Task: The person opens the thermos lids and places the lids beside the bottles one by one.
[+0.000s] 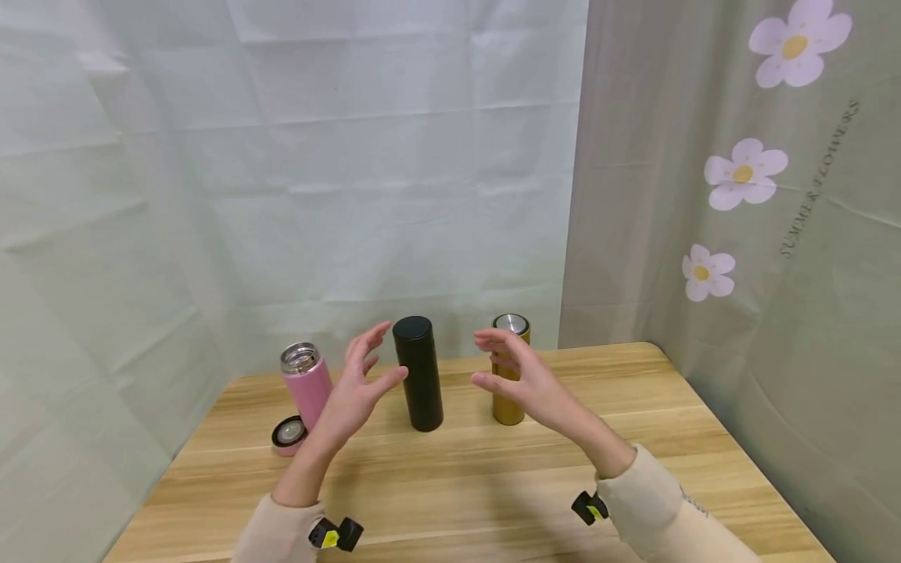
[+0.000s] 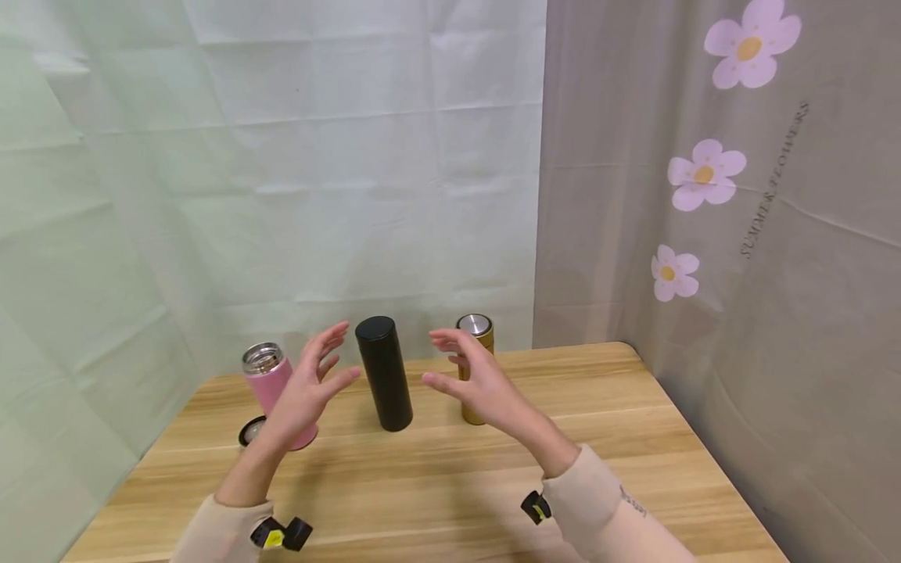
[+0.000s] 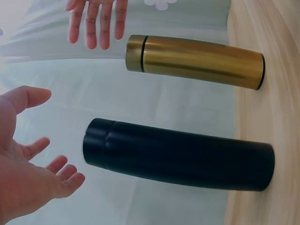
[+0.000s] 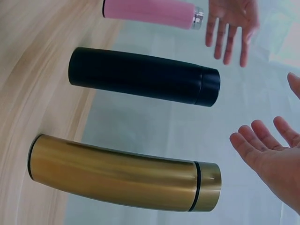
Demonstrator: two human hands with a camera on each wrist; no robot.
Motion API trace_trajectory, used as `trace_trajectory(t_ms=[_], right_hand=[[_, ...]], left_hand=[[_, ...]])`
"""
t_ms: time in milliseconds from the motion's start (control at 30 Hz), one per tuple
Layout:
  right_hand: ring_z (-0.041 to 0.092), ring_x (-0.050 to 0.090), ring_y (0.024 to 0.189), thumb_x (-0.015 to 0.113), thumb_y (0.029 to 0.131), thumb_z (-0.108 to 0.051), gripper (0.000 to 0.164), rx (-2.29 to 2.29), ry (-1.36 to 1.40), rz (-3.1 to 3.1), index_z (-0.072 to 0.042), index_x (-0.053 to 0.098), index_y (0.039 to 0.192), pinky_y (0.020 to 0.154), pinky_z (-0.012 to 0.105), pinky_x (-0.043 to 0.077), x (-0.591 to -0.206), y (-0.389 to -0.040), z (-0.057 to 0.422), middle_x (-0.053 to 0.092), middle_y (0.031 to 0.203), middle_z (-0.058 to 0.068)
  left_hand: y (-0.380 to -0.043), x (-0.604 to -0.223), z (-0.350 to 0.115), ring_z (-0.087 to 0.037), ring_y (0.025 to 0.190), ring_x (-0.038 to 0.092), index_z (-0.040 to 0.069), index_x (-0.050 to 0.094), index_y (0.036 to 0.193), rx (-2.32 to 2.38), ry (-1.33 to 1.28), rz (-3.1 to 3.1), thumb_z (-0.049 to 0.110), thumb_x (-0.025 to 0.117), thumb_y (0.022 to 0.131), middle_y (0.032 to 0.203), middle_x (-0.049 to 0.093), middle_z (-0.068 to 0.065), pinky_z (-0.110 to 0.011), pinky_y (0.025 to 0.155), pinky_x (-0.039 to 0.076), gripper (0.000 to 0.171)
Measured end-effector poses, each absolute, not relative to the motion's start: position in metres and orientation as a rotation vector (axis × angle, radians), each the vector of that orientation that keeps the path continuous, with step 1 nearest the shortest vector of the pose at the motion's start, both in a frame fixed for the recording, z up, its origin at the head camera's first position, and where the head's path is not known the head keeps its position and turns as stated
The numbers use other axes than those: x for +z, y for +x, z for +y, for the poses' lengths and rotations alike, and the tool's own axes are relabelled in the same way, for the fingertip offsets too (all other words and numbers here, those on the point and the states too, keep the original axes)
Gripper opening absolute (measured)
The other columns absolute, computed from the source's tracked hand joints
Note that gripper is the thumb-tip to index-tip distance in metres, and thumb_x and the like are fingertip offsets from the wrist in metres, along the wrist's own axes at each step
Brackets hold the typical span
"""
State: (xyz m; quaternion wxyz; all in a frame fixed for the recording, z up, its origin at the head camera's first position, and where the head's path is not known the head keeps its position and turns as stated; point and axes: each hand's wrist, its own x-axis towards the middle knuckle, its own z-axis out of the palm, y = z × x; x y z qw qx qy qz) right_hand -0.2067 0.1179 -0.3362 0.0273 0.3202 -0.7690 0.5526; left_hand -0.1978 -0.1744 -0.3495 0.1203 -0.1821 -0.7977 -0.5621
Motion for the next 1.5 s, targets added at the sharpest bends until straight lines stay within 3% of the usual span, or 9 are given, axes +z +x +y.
trace_trajectory(t_ms=[433, 733, 900, 1167, 1500], right_hand=[[0.03, 0.045, 0.144, 0.076, 0.098, -0.022, 0.063, 1.585, 0.981, -2.394, -0.007, 0.046, 0.151, 0.119, 0.051, 0.036, -0.334, -0.208, 0.116, 0.049, 0.151, 0.01], [0.027, 0.047, 0.141, 0.076, 0.097, -0.02, 0.059, 1.506, 0.949, -2.42, -0.012, 0.049, 0.149, 0.12, 0.048, 0.036, -0.333, -0.216, 0.107, 0.051, 0.149, 0.007], [0.031, 0.043, 0.144, 0.077, 0.097, -0.022, 0.061, 1.453, 0.952, -2.43, -0.011, 0.049, 0.15, 0.119, 0.054, 0.034, -0.333, -0.22, 0.099, 0.05, 0.152, 0.007], [0.03, 0.042, 0.145, 0.079, 0.095, -0.026, 0.065, 1.443, 0.962, -2.405, -0.012, 0.049, 0.152, 0.117, 0.061, 0.033, -0.336, -0.229, 0.088, 0.049, 0.154, 0.009], [0.028, 0.042, 0.146, 0.076, 0.098, -0.027, 0.066, 1.447, 0.964, -2.421, -0.008, 0.046, 0.153, 0.12, 0.053, 0.033, -0.338, -0.241, 0.077, 0.046, 0.155, 0.009]], left_hand=[[-0.229, -0.384, -0.169, -0.037, 0.155, 0.02, 0.014, 0.014, 0.166, -1.795, -0.349, -2.292, 0.014, 0.076, 0.095, 0.165, 0.019, -0.019, -0.054, 0.126, 0.015, 0.094], [-0.247, -0.403, -0.165, -0.039, 0.154, 0.022, 0.009, 0.016, 0.165, -1.897, -0.298, -2.255, 0.014, 0.081, 0.09, 0.165, 0.021, -0.02, -0.054, 0.126, 0.018, 0.099], [-0.254, -0.412, -0.166, -0.037, 0.154, 0.023, 0.01, 0.017, 0.165, -1.936, -0.297, -2.256, 0.016, 0.081, 0.091, 0.166, 0.022, -0.018, -0.053, 0.126, 0.017, 0.098], [-0.262, -0.422, -0.164, -0.038, 0.154, 0.025, 0.004, 0.024, 0.162, -1.956, -0.293, -2.281, 0.015, 0.081, 0.09, 0.163, 0.033, -0.021, -0.056, 0.125, 0.017, 0.092], [-0.268, -0.43, -0.165, -0.037, 0.151, 0.03, 0.003, 0.03, 0.159, -1.942, -0.269, -2.301, 0.015, 0.082, 0.09, 0.16, 0.038, -0.022, -0.057, 0.125, 0.019, 0.088]])
